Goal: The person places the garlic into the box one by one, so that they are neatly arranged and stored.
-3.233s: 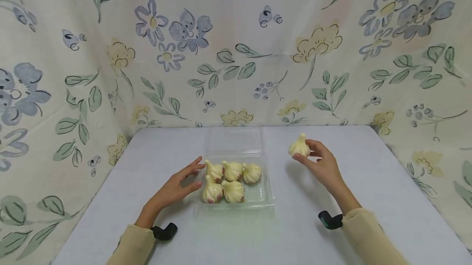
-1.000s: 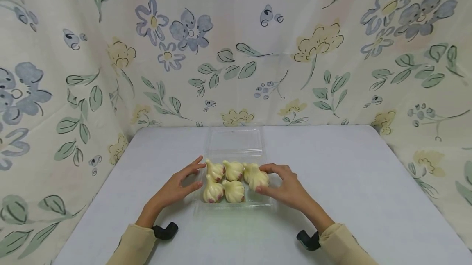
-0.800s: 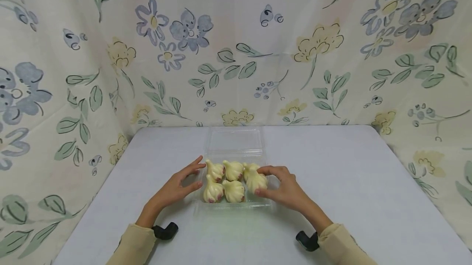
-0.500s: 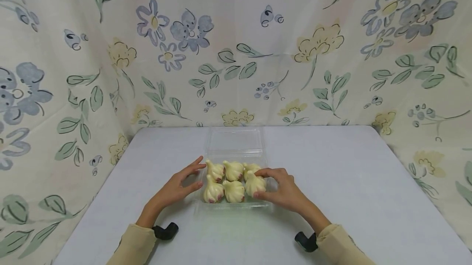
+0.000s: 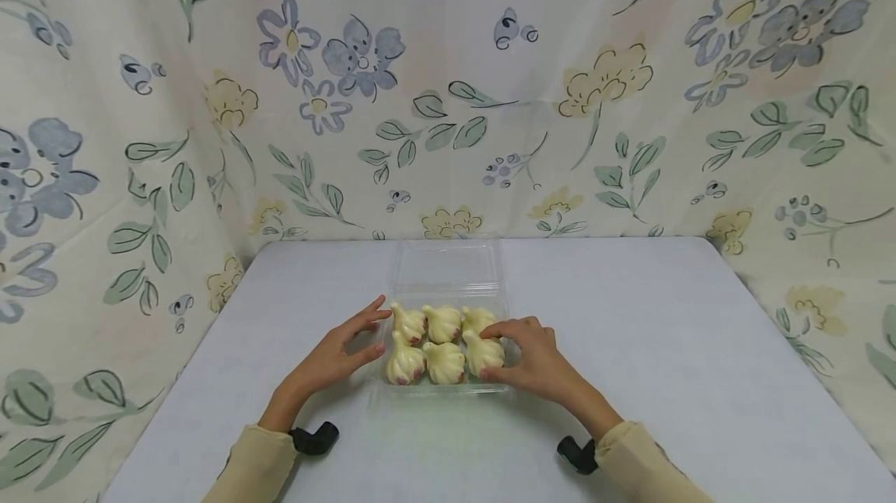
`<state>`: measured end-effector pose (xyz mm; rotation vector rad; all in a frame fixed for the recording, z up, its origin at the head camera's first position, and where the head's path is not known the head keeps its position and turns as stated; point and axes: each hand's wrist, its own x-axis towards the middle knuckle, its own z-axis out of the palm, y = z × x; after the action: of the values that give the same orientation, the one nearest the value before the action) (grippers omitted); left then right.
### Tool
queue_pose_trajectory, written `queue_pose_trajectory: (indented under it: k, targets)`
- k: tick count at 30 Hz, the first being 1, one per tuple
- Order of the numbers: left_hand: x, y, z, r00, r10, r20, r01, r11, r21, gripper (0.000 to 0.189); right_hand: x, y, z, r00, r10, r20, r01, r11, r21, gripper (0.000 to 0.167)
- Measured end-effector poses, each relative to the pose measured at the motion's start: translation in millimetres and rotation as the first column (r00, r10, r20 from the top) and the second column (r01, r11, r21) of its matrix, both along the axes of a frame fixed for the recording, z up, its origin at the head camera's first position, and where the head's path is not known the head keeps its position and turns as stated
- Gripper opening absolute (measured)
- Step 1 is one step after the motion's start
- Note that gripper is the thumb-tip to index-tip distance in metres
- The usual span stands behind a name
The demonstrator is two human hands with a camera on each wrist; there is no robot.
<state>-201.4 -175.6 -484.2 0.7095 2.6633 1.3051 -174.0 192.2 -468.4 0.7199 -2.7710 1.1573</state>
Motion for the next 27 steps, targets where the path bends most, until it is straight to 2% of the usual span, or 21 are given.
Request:
queue_pose_trajectory:
  k: [8,27]
  targets:
    - [-0.1,-0.3,0.0,1.000,0.004,0.000,-0.004,1.000,-0.007,0.057,-2.1,-4.0,1.1,0.999,-0.005,-0.047,0.010,0.995,0.097,0.052]
    - [0.3,0.3,0.8,1.000,0.012,0.006,-0.012,1.000,-0.020,0.057,-1.6,-5.8,15.0,1.000,-0.004,-0.018,0.007,0.981,0.195,0.054]
